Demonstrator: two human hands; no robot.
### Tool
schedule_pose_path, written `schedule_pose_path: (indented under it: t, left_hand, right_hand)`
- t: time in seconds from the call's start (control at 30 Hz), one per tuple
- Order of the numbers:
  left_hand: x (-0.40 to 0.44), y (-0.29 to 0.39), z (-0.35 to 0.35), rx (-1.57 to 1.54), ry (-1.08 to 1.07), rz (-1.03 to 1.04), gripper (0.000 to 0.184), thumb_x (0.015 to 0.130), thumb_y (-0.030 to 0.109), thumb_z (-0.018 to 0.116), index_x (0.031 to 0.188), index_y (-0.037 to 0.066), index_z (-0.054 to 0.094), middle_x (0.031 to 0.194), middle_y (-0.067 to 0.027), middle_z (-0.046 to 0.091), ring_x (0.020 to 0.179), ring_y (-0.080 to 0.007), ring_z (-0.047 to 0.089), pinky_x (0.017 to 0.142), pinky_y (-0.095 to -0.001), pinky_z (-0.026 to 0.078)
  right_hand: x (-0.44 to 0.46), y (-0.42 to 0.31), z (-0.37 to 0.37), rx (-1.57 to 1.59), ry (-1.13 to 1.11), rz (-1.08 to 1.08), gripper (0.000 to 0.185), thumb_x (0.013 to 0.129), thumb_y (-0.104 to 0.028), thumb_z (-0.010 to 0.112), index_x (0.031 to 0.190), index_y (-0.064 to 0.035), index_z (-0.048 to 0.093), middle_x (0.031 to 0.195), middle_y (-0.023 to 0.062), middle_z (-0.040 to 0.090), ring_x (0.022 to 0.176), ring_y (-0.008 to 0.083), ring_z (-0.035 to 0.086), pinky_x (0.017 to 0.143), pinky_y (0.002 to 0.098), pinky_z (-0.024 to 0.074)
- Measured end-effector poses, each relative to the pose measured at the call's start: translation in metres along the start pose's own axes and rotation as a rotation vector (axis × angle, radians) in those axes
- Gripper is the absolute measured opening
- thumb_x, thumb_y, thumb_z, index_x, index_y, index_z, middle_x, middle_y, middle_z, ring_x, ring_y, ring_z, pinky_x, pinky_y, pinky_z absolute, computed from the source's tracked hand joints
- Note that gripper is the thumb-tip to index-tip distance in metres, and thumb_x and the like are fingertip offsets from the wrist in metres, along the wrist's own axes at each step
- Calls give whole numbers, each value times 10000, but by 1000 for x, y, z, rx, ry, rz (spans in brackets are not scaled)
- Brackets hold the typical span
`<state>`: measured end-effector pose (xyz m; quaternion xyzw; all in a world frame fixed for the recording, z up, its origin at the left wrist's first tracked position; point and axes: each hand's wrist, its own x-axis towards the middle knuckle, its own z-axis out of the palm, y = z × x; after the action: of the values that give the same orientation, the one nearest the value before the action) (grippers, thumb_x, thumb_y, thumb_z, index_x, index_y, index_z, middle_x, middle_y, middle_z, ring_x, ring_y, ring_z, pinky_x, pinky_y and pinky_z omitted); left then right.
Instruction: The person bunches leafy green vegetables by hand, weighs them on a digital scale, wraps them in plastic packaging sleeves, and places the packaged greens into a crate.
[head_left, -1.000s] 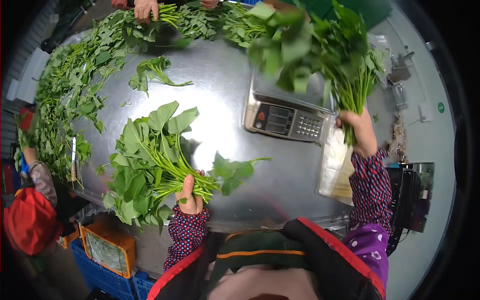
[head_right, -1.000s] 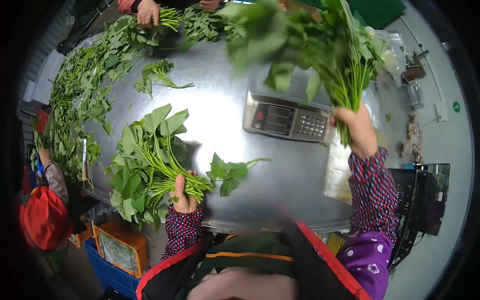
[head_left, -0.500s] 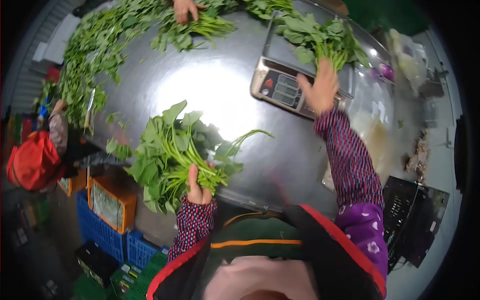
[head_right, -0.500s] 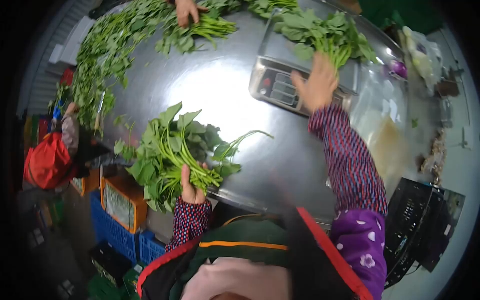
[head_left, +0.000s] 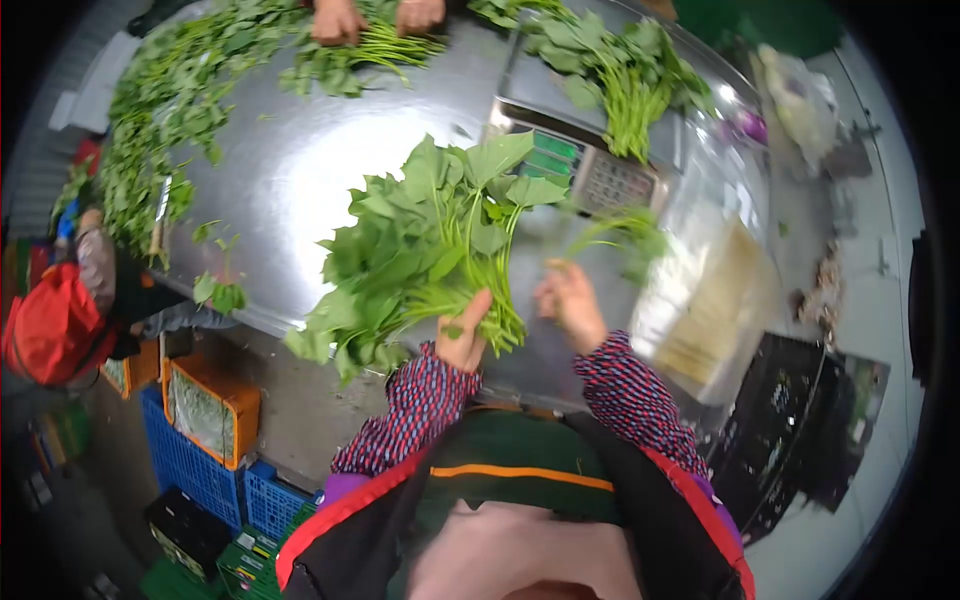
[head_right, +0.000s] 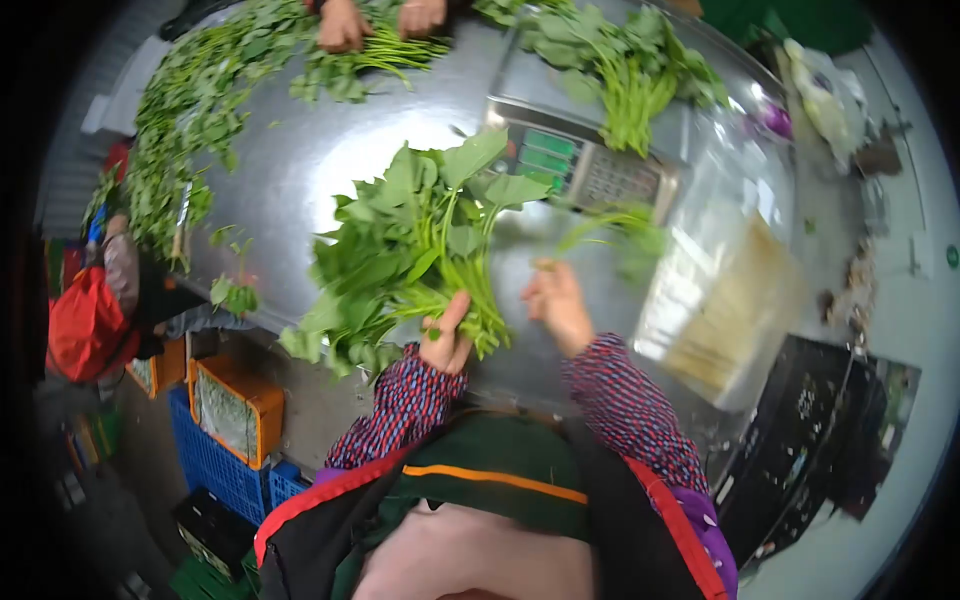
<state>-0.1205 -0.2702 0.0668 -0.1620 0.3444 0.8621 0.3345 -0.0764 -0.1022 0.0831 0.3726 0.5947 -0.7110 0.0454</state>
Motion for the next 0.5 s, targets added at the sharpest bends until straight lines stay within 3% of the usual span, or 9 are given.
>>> schedule_pose_path:
  t: [0.07,0.13,0.17,0.27,0.3,0.37,0.4,0.43,0.5]
  left_hand:
    - [23,-20,-7,-72,48,-190,280,843,142,573,1093,34,504,1032,-90,575,933,-214,560,824,-356,459]
    - [25,-23,-8,-139,-8,-197,253,834,136,587,1057,36,525,1015,-79,575,918,-202,557,799,-344,466]
    - [26,-23,-12,-95,3,-210,247,826,116,589,1051,35,527,1010,-77,576,913,-199,559,796,-339,467]
    - [28,-24,-27,90,27,-195,247,801,54,590,1040,28,534,1001,-73,579,902,-189,562,794,-325,469]
    - [29,-22,-27,189,18,-154,255,791,34,589,1040,22,535,1002,-73,579,899,-187,564,798,-321,468]
    - [28,-19,-29,353,-10,-75,281,770,-11,572,1047,0,531,999,-78,583,891,-185,569,802,-324,471]
    - [26,-17,-32,272,35,-110,291,770,-6,583,1055,-1,528,1005,-81,581,898,-185,565,798,-319,465]
    - [24,-14,-37,188,81,-145,301,770,-2,594,1063,-3,525,1011,-85,579,904,-184,561,795,-314,459]
    - [20,-9,-41,63,157,-194,286,774,15,608,1047,-6,527,1002,-97,581,887,-178,563,778,-315,458]
  right_hand:
    - [-1,21,11,-42,-89,119,282,900,-159,394,1141,-24,449,860,62,575,670,110,509,643,238,421]
    - [6,34,17,33,-112,198,277,893,-157,414,1134,-44,489,899,52,578,736,112,515,678,242,411]
    - [12,41,5,88,-233,184,290,880,-175,421,1121,-45,513,998,27,580,895,114,506,781,279,396]
    - [11,1,3,367,-328,380,350,865,-221,450,1150,-24,494,1053,67,587,948,149,528,849,258,380]
    - [15,-7,11,270,-297,413,361,849,-214,492,1147,-10,489,1125,101,562,974,172,544,854,281,398]
    - [20,-5,23,19,-275,223,322,842,-159,512,1120,3,497,1065,128,580,928,174,566,816,293,430]
    - [22,-2,27,-103,-263,132,304,839,-132,522,1107,10,501,1035,142,588,906,174,577,797,299,446]
    - [27,1,22,191,-300,281,288,827,-70,532,1094,32,497,1020,146,590,882,170,591,759,303,483]
    - [25,-2,17,318,-302,356,270,836,-66,514,1084,38,499,1000,141,596,859,171,599,733,289,498]
